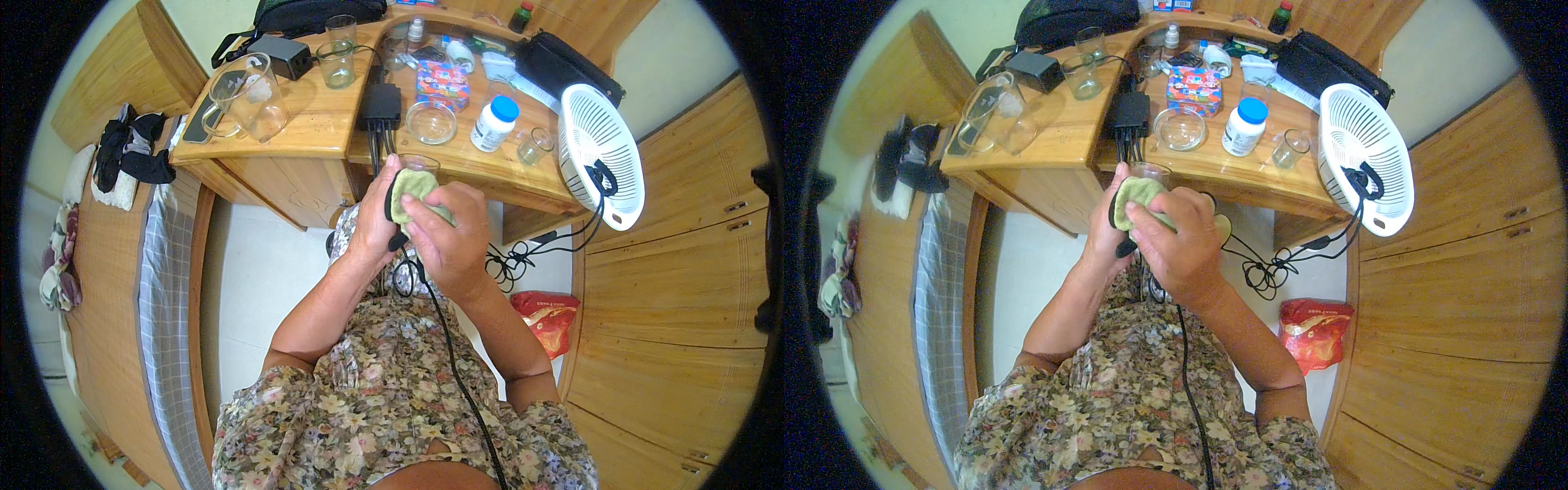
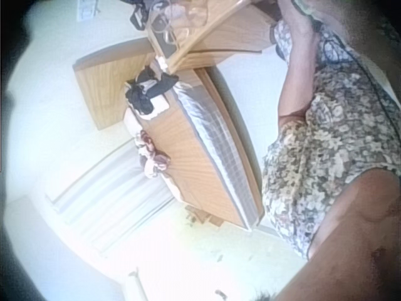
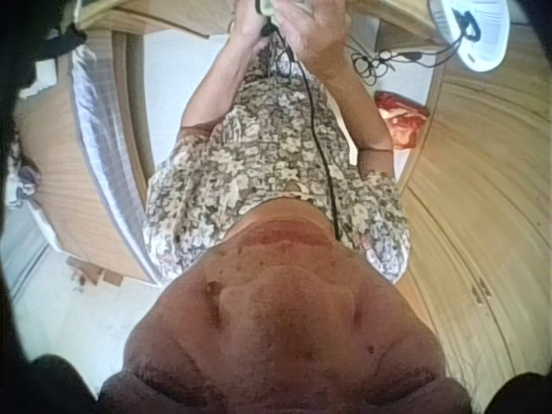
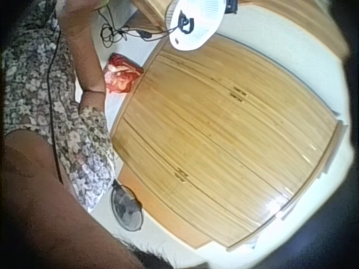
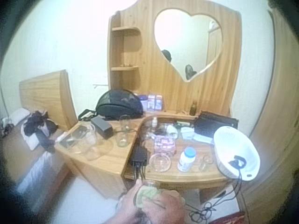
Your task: The person wipes a white bottle and several clear drinking glasses with a cloth. They handle each item individually, wiping the exterior and interior surfaces, then place them back on the wooden desk.
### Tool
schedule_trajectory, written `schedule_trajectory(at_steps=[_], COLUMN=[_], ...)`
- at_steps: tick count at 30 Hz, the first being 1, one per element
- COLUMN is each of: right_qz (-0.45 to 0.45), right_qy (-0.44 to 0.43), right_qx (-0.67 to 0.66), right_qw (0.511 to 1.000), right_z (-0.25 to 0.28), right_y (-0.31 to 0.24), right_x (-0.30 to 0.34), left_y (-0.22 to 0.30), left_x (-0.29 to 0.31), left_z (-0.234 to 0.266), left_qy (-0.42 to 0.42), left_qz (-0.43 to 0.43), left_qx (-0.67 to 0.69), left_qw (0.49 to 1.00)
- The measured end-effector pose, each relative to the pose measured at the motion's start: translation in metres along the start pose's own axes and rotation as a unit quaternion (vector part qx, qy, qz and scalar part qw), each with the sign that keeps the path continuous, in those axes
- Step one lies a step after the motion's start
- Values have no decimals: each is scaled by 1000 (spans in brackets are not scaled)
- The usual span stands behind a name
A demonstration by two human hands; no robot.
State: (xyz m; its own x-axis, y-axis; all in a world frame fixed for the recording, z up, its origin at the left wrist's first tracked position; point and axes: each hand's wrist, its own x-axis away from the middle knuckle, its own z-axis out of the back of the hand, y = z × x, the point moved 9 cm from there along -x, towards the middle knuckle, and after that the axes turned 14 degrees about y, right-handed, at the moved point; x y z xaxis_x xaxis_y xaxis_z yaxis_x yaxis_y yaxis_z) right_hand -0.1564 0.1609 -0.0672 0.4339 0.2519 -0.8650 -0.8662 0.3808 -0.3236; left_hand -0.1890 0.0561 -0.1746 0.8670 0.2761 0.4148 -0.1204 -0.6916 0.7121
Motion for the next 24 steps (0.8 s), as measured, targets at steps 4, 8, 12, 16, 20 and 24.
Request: schedule_trajectory(at_steps=[4, 8, 12, 16, 20, 24], right_qz=[-78, -190, -4, 14, -167, -122], right_qy=[30, 90, 28, -43, 45, 24], right_qx=[-16, -70, -10, -2, -107, -88], right_qw=[996, 975, 1000, 999, 979, 988], right_z=[9, 10, 4, -4, 5, 6], right_y=[28, 56, 13, 8, 50, 40], right_x=[-11, -15, -11, -6, -14, -12], left_y=[5, 5, 3, 6, 4, 10], left_x=[8, 12, 1, 4, 9, 2], left_z=[-8, -13, 2, 3, -2, -2], left_qy=[-30, -68, 29, 34, 0, -12], left_qz=[-76, -64, -35, -65, -51, -60], left_qx=[-74, -60, -56, -86, -78, -11], left_qw=[994, 994, 997, 994, 996, 998])
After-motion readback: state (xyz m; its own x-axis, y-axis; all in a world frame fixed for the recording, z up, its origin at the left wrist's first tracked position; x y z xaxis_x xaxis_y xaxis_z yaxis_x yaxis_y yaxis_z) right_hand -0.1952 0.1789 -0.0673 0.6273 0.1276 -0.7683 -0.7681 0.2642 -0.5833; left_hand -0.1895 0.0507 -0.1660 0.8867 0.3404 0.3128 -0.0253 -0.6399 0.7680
